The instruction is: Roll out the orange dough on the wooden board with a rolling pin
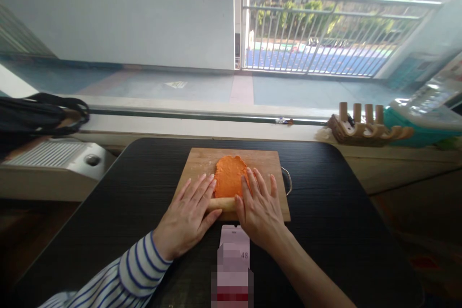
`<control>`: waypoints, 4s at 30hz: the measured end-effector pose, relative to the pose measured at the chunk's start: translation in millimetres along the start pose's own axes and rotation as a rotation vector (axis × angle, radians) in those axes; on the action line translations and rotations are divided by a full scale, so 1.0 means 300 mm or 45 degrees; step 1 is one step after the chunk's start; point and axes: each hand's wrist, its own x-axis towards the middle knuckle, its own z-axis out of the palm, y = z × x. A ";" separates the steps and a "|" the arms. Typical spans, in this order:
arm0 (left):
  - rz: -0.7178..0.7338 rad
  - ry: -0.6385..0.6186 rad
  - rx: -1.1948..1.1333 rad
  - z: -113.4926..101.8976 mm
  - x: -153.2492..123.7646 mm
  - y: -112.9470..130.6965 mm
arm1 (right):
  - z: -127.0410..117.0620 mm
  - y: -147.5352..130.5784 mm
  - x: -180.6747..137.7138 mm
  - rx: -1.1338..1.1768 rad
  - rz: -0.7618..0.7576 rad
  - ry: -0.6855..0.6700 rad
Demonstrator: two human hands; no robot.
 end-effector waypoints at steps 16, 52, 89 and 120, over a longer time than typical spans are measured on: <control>-0.048 0.027 -0.012 0.010 0.013 0.002 | 0.004 -0.007 -0.002 0.019 0.045 0.065; -0.321 -0.230 -0.053 0.039 0.257 -0.092 | 0.001 0.051 0.215 0.191 0.356 -0.168; 0.092 -0.131 -0.226 -0.017 0.128 -0.111 | -0.003 0.045 0.130 0.264 0.297 -0.062; -0.019 -0.300 -0.132 0.064 0.297 -0.140 | 0.024 0.140 0.180 0.130 0.386 -0.001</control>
